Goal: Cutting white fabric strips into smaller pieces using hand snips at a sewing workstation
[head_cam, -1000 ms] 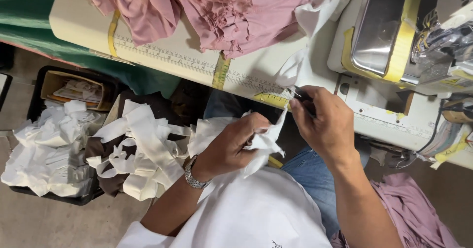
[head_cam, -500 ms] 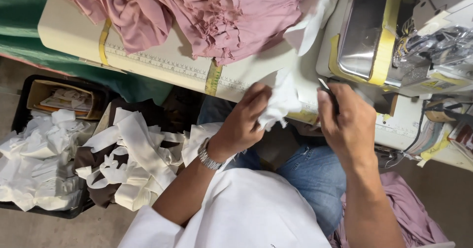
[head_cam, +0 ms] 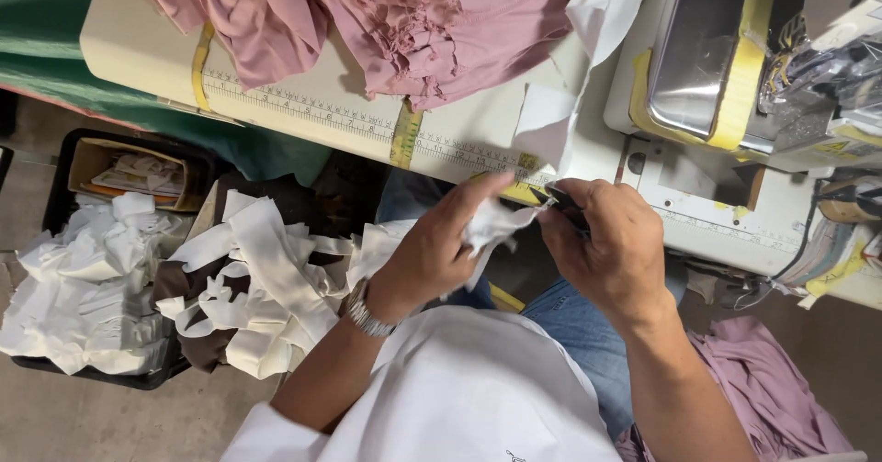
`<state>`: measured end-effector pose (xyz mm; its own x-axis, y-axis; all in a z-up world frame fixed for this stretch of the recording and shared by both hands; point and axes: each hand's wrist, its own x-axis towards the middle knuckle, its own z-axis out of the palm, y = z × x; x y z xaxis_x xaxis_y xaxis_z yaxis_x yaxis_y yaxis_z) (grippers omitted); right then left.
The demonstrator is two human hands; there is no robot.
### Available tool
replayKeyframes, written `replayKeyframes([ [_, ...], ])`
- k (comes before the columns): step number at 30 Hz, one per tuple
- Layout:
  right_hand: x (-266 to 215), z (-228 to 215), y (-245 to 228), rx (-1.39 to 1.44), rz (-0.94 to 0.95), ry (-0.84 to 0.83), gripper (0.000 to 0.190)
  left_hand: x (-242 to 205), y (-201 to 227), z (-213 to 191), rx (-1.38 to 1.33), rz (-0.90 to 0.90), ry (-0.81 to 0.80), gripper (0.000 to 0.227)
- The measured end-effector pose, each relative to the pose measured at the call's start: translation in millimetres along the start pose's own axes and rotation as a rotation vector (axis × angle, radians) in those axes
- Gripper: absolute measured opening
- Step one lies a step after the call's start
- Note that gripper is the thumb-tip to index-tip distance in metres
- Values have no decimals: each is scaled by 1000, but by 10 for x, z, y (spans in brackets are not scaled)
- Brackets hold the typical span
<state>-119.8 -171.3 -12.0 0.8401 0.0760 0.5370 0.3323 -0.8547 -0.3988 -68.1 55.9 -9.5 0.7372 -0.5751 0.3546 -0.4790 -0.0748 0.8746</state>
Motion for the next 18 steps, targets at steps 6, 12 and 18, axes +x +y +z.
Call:
replayKeyframes([
  [6,116,-37,-87,181,-39,22,12,481,-310,254,-102,83,55,43],
  [12,119,-100,299,-153,218,-128,31,270,-343,156,-94,96,111,37],
  [18,290,324,303,-134,194,-29,24,215,-204,147,-130,93,91,31],
])
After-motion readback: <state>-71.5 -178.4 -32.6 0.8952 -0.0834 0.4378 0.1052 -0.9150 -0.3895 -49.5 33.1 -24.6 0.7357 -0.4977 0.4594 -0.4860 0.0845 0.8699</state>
